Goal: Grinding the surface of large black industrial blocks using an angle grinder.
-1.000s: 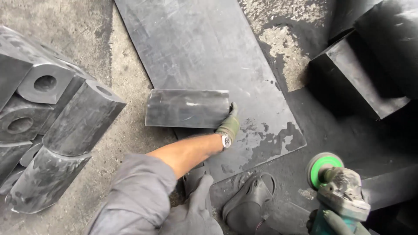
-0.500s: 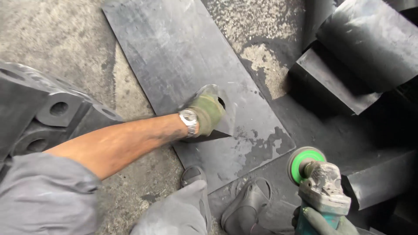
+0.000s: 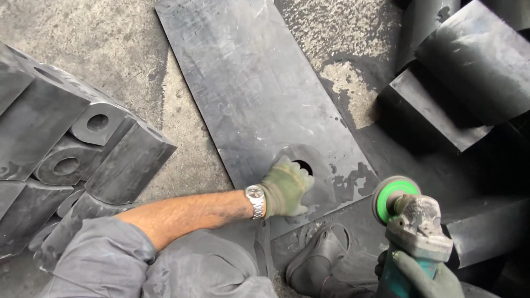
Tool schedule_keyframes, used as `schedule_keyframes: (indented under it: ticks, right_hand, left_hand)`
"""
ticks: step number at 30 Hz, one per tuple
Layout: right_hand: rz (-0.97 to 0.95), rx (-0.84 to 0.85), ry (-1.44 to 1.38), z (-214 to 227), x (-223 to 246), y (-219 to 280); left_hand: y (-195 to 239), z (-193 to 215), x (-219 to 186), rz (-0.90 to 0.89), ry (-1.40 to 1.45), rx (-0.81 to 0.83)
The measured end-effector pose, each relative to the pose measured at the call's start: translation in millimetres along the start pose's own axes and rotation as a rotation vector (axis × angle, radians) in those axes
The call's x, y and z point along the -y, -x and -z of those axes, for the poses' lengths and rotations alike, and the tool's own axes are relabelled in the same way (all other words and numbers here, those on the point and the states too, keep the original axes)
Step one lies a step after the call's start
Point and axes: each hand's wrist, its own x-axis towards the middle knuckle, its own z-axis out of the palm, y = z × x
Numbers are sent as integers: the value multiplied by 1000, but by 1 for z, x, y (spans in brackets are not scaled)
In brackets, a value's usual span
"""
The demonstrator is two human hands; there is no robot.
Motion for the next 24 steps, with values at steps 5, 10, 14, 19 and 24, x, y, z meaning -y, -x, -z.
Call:
schedule_keyframes:
  ticks: [5,10,14,19,24]
  right_hand:
    - [34,-149,155,-48,40,44]
    - [25,-133,181,-54,14,54]
    - [87,-120,253,-63,-22,63]
    - [6,-127,479,-112,-30,80]
    - [-63,-126,603,-161,-25,93]
  left_hand:
    - [-5,36,29,-67,120,22]
    - [22,80,57,52,92,-114]
    - [46,87,55,157,198,-201]
    - [33,50,63,261,298,-356]
    - [5,18,58,276,166,-332]
